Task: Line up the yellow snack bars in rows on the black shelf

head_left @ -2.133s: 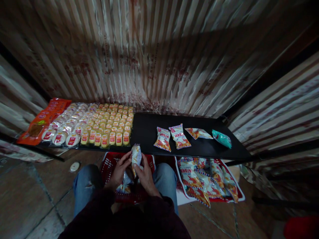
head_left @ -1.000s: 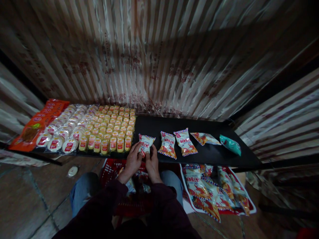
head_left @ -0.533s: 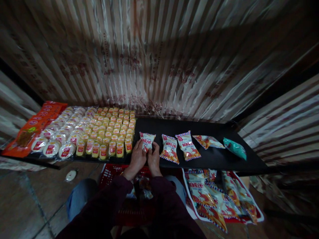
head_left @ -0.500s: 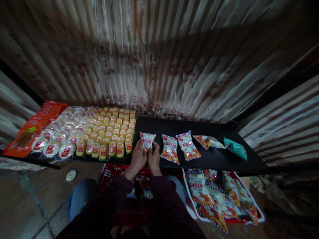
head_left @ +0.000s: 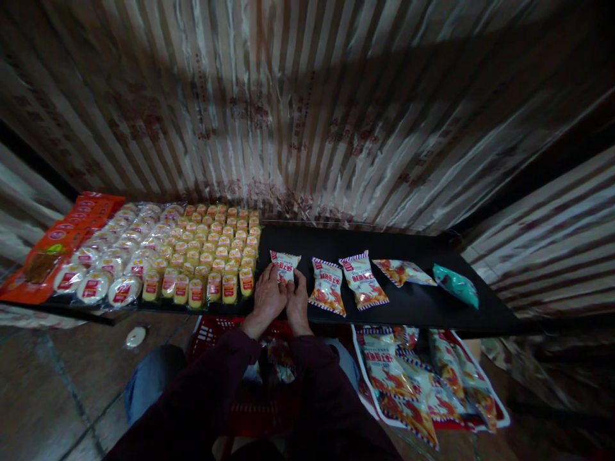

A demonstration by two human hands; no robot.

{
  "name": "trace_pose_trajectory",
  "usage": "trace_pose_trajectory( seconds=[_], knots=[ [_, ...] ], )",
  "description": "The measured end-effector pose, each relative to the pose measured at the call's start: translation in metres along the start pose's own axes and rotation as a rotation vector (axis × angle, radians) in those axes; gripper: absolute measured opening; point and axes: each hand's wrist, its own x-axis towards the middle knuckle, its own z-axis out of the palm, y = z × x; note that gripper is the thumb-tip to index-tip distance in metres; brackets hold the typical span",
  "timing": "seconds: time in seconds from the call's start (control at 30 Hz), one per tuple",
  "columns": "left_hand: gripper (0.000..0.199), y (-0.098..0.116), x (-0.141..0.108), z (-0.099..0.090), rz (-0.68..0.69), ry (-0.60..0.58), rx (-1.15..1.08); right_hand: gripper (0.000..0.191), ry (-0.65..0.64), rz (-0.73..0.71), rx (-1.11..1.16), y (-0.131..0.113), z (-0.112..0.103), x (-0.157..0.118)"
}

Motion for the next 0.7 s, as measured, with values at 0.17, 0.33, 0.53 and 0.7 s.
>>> trace_pose_trajectory(
  seconds=[0.17,0.33,0.53,0.7],
  knots=[
    [0.050,-0.005,0.018,0.006,0.015,0.008,0.026,0.050,-0.015,-0.006,-0.024,0.004,0.010,0.017],
    [0.047,-0.003,0.036,0.009,-0.002,0.026,0.061,0.051,0.008,-0.029,0.009,0.010,0.019,0.032],
    [0.046,0.006,0.057,0.004,-0.051,0.060,0.091,0.054,0.006,-0.010,0.022,0.012,0.028,0.053],
    [0.047,0.013,0.070,0.004,-0.083,0.050,0.146,0.054,0.029,-0.017,0.065,0.014,0.039,0.075]
  ],
)
